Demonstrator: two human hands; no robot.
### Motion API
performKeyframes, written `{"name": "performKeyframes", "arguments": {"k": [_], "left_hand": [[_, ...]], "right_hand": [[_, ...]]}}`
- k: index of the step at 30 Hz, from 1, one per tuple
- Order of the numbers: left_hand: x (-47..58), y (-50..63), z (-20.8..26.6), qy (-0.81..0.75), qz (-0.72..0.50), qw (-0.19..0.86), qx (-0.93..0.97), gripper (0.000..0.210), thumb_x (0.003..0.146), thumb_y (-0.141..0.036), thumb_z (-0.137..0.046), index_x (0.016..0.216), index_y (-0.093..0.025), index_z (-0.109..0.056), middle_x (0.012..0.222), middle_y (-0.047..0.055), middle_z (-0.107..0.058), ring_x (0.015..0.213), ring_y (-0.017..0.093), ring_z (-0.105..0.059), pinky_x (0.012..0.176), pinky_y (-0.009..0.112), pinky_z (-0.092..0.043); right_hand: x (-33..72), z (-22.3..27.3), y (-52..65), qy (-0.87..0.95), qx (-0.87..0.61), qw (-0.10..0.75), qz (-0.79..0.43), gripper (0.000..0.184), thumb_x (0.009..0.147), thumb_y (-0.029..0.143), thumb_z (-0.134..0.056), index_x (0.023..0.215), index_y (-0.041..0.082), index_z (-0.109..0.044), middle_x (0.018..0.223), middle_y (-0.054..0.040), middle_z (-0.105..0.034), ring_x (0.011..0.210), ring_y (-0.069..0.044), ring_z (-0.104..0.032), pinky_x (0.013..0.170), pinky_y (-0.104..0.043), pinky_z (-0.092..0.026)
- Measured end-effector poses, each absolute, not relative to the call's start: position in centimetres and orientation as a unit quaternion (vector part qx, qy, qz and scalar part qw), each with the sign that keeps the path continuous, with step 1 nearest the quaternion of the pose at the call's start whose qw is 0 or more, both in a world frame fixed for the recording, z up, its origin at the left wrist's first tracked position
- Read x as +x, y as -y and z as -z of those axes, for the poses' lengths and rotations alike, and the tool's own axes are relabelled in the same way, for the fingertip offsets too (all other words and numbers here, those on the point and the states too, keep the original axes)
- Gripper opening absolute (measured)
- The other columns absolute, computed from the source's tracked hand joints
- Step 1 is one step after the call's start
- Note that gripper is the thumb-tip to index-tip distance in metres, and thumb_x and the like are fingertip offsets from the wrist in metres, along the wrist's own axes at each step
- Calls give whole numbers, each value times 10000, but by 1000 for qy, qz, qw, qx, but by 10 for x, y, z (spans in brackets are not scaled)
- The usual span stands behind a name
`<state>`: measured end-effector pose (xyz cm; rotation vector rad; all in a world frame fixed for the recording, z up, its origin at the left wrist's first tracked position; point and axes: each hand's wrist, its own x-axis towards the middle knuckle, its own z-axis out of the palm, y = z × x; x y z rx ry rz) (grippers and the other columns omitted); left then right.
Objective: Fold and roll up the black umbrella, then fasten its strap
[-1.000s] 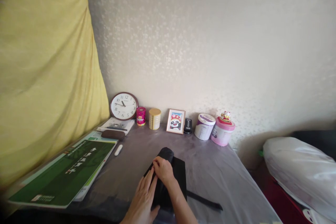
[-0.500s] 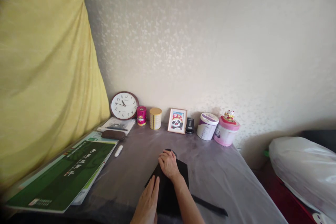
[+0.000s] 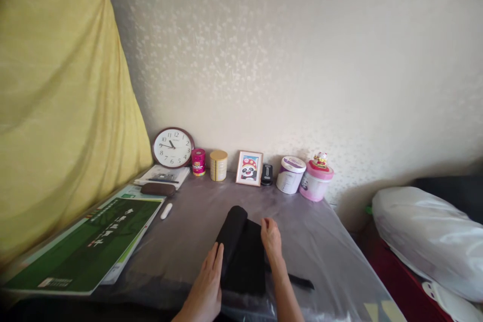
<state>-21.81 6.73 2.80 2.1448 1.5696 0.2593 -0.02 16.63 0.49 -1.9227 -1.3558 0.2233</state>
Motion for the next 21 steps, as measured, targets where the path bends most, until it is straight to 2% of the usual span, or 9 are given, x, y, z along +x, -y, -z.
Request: {"name": "performKeyframes", "arguments": {"k": [4,7,10,13,17,21], "left_hand": [[-219,-63,-32,-574,-99,230,779,876,602,37,-363,1405,-102,-42,1505,86,-56,1378,203,-117,1115,306,-190],[-220,-62,-31,-570,-114,220,784,870,605,32,-351,1407,-100,-44,1503,90,-62,1377,197,-122,1111,316,-200],[-221,-61,-30,-563,-124,210,789,860,609,29,-344,1407,-84,-45,1500,105,-66,1377,204,-117,1108,324,-210],[-221,-61,-29,-563,-134,222,785,860,610,19,-354,1408,-88,-49,1497,106,-63,1374,207,-123,1102,325,-225],[-220,-61,-29,-569,-137,230,778,878,603,20,-374,1409,-101,-50,1496,110,-56,1373,209,-129,1097,310,-230],[-218,-62,-26,-579,-138,230,770,908,592,31,-397,1408,-109,-24,1493,142,-39,1368,237,-150,1083,319,-254]], "right_hand": [[13,2,-124,476,-765,367,-231,330,799,406,-404,875,190,-641,773,-54,-681,747,-190,-654,604,-249,-487],[3,0,-104,475,-748,375,-274,396,791,482,-392,902,192,-638,687,-30,-659,622,-182,-637,459,-236,-455],[-12,-6,-97,488,-725,403,-272,410,756,511,-441,913,183,-630,710,-43,-654,640,-197,-628,451,-247,-455],[-23,-12,-99,493,-717,412,-272,373,732,466,-494,927,170,-612,689,-43,-639,612,-191,-609,445,-248,-449],[-34,-23,-108,479,-698,433,-310,380,729,403,-499,1008,157,-578,677,-19,-617,483,-140,-533,365,-224,-382],[-54,-43,-119,500,-630,482,-348,408,724,449,-518,986,145,-590,615,14,-567,471,-111,-487,373,-203,-336]]}}
